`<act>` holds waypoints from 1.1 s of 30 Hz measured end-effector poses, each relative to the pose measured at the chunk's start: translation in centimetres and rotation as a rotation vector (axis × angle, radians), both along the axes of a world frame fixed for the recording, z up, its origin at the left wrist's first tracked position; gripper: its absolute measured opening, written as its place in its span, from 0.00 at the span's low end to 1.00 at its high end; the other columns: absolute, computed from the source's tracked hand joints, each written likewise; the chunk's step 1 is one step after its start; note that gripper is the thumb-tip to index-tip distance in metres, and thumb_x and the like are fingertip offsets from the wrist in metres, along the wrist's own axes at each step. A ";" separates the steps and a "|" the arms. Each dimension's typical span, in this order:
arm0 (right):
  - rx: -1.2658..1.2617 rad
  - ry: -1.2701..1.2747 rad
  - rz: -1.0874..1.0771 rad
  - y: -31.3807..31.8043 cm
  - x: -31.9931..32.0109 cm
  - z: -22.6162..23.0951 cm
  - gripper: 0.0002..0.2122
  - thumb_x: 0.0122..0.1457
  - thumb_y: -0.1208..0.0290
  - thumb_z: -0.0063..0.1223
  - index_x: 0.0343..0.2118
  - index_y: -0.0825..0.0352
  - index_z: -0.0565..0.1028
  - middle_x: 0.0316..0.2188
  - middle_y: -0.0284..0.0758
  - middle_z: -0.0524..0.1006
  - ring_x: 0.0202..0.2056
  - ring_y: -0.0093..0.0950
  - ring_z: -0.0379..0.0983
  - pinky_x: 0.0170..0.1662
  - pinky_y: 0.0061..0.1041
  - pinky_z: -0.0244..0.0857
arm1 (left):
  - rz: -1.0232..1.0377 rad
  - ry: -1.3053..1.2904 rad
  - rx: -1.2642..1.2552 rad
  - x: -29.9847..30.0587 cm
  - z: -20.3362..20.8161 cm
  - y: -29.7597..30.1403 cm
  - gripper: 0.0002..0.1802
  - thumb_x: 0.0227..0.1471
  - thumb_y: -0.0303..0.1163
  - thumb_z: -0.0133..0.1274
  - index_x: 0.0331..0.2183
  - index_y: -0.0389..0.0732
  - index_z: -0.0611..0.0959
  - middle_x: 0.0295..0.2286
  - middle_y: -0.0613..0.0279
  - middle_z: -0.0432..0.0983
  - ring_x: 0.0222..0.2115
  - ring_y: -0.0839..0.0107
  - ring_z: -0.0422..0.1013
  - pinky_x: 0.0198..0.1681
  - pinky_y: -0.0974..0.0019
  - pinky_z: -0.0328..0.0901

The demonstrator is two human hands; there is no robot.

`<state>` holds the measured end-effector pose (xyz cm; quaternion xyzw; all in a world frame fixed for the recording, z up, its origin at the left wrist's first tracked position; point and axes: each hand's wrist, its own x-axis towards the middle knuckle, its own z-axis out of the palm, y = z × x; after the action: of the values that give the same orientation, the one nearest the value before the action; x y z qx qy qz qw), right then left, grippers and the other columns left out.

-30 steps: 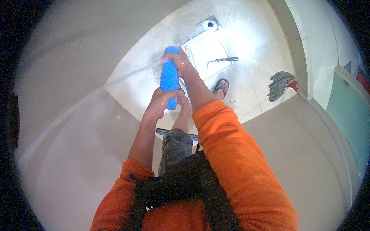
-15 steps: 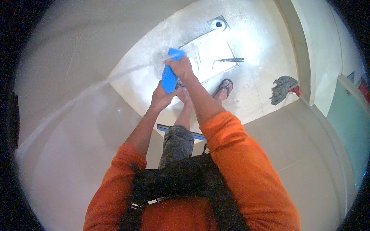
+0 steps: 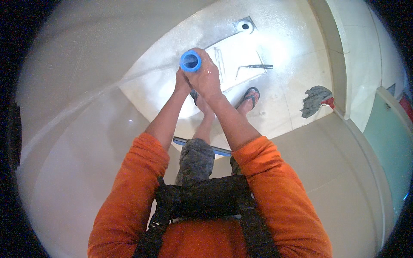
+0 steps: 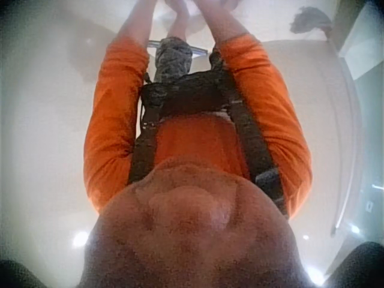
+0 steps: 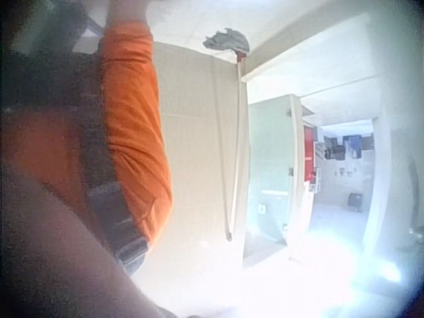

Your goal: The person rinses a paint roller under running water, repeatedly squeezing and rotating it to remove paint. After cleaning, the person rinses a paint roller handle and then handles a metal paint tray, rinsing it under the water stream.

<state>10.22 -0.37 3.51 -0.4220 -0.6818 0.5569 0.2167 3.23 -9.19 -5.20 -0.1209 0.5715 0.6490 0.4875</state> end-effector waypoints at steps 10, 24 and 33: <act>-0.059 -0.128 0.017 0.7 0.1 0.3 0.35 0.49 0.64 0.68 0.59 0.63 0.62 0.43 0.50 0.78 0.42 0.47 0.78 0.47 0.39 0.71 | -0.785 0.685 -0.406 -0.1 0.4 -1.2 0.28 0.52 0.42 0.57 0.52 0.37 0.75 0.49 0.45 0.76 0.51 0.52 0.73 0.49 0.57 0.68; -1.327 0.079 -0.187 4.6 -1.4 -6.9 0.30 0.58 0.59 0.57 0.57 0.75 0.64 0.45 0.48 0.74 0.41 0.40 0.76 0.48 0.36 0.72 | -0.496 -0.025 -0.386 -1.3 8.2 4.1 0.28 0.50 0.37 0.59 0.49 0.31 0.75 0.37 0.53 0.77 0.36 0.66 0.75 0.42 0.64 0.69; -1.499 0.236 -0.363 4.7 0.6 -4.6 0.27 0.65 0.54 0.48 0.58 0.72 0.63 0.46 0.47 0.74 0.43 0.39 0.75 0.49 0.38 0.71 | -0.727 0.545 -0.342 1.1 11.4 4.6 0.33 0.53 0.38 0.63 0.59 0.48 0.74 0.48 0.58 0.76 0.42 0.68 0.76 0.42 0.69 0.72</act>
<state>10.78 4.32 -1.13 -0.4986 -0.0161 0.8661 0.0325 4.37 -4.60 6.19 0.1827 0.7819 0.3414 0.4886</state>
